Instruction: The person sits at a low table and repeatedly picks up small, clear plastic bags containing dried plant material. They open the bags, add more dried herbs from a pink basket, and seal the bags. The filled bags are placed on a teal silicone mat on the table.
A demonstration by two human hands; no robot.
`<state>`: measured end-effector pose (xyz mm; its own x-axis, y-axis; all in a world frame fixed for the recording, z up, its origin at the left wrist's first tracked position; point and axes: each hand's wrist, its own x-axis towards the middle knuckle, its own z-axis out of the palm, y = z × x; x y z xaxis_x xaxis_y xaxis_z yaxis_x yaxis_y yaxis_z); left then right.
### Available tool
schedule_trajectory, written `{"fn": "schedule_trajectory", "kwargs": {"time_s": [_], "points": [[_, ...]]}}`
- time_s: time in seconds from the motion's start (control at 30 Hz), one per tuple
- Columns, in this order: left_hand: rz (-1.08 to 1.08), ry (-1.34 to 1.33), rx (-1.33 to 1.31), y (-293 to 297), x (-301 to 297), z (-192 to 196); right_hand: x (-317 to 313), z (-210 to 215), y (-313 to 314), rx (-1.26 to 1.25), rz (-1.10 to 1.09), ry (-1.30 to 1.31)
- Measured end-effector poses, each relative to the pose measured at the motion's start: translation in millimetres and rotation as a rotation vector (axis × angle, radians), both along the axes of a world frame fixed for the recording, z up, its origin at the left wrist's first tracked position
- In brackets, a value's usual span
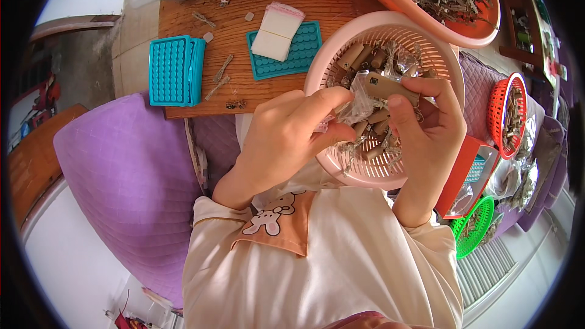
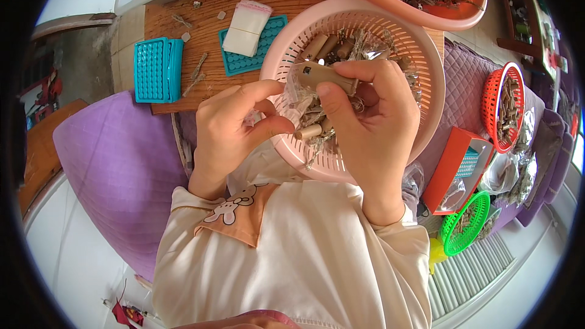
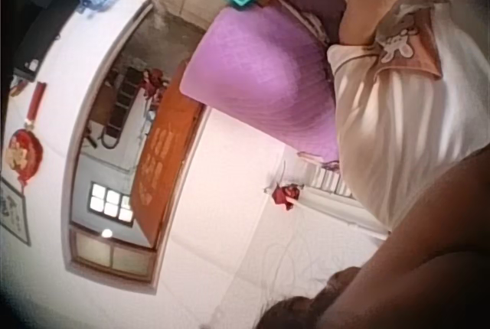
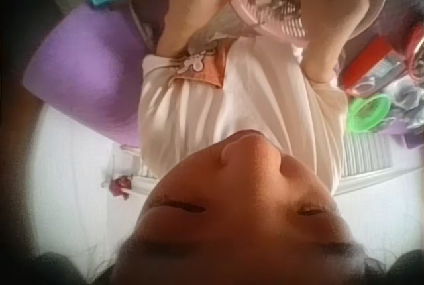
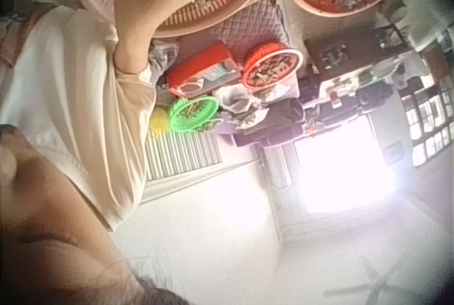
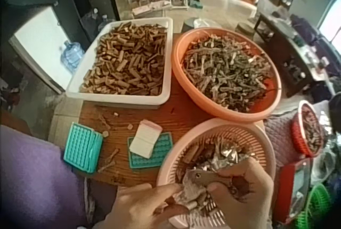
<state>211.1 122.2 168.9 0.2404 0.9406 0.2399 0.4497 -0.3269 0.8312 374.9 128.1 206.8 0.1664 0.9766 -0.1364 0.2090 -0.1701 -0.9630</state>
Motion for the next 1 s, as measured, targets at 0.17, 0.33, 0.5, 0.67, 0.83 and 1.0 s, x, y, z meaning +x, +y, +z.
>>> {"fn": "schedule_trajectory", "kwargs": {"time_s": [0.17, 0.33, 0.5, 0.67, 0.83, 1.0], "points": [[0.008, 0.081, 0.034, 1.9, 3.1, 4.4, -0.4, -10.0, -2.0, 0.148, 0.07, -0.281], [0.059, 0.055, 0.0, 4.1, 3.9, 3.1, -0.5, -4.3, 0.2, 0.213, 0.217, -0.27], [0.042, -0.071, -0.117, 5.0, 2.3, 1.3, 5.0, -2.7, 2.5, 0.196, 0.346, -0.204], [-0.068, -0.112, -0.383, 1.2, -0.4, 2.6, 10.6, -3.3, 7.9, 0.204, 0.506, -0.243], [-0.138, -0.129, -0.465, 2.7, -1.1, 3.3, 13.6, -0.3, 11.3, 0.119, 0.554, -0.336], [-0.177, -0.431, -0.703, 1.2, 0.7, -9.1, 9.7, -13.0, 4.1, 0.08, 0.389, -0.171]]}}
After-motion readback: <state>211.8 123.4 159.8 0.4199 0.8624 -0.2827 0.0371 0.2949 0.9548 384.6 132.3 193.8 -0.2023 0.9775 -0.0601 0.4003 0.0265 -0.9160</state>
